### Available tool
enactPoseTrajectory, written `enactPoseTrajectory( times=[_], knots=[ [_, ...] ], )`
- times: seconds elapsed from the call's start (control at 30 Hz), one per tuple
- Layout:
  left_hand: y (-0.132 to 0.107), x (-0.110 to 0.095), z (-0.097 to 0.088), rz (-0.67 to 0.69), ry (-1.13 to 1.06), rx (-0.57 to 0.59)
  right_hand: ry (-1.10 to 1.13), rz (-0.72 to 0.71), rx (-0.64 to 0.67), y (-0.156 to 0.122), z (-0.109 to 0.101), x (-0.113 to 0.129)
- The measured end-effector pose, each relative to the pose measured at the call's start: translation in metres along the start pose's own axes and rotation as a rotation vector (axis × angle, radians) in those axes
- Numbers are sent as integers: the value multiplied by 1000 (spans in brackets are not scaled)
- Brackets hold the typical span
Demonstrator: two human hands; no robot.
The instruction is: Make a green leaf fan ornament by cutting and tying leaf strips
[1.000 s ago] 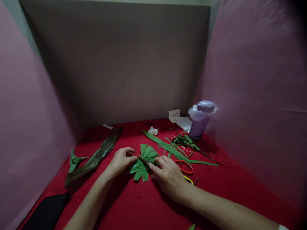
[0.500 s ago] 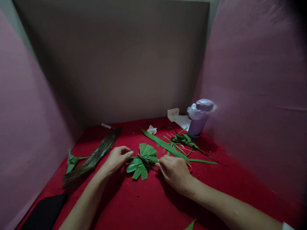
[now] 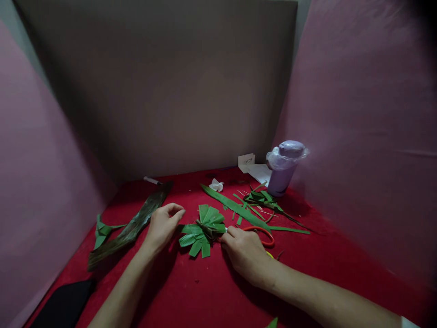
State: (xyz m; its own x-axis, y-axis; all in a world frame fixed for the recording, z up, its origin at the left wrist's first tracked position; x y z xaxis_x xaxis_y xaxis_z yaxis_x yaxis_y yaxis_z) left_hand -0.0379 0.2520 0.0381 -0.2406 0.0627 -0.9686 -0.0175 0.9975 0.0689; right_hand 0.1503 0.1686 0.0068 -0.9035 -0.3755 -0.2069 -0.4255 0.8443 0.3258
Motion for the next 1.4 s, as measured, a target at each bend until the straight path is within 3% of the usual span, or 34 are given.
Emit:
enactPoseTrajectory(
  times=[0.1,0.2,0.27,0.37,0.8,1.4],
  knots=[
    [-14,-22,22,196,81,110,3,-5,-12,0,-2,0],
    [-39,-39,63,489,373,385,16,-8,-8,0,-2,1],
    [-51,-39,81,609,573,460,23,-6,4,-1,-1,1],
    [-56,-31,91,653,726,484,26,-10,30,-1,-2,0],
    [-53,-21,93,655,750,471,110,56,181,-1,0,-5],
    [-54,-21,92,658,757,480,318,97,241,-1,-7,-6]
  ],
)
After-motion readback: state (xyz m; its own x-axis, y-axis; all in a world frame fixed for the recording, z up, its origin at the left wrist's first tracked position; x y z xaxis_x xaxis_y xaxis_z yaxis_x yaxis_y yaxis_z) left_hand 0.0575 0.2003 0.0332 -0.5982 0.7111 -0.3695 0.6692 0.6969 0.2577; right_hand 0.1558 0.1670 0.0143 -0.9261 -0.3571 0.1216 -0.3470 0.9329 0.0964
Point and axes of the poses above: each hand's wrist, its own y-axis towards the middle knuckle, its own z-axis out of the palm, x = y × z, the point moved 8 cm from there along y, towards the middle knuckle, and after that the axes turned 14 degrees about -y, right-handed, at the moved point
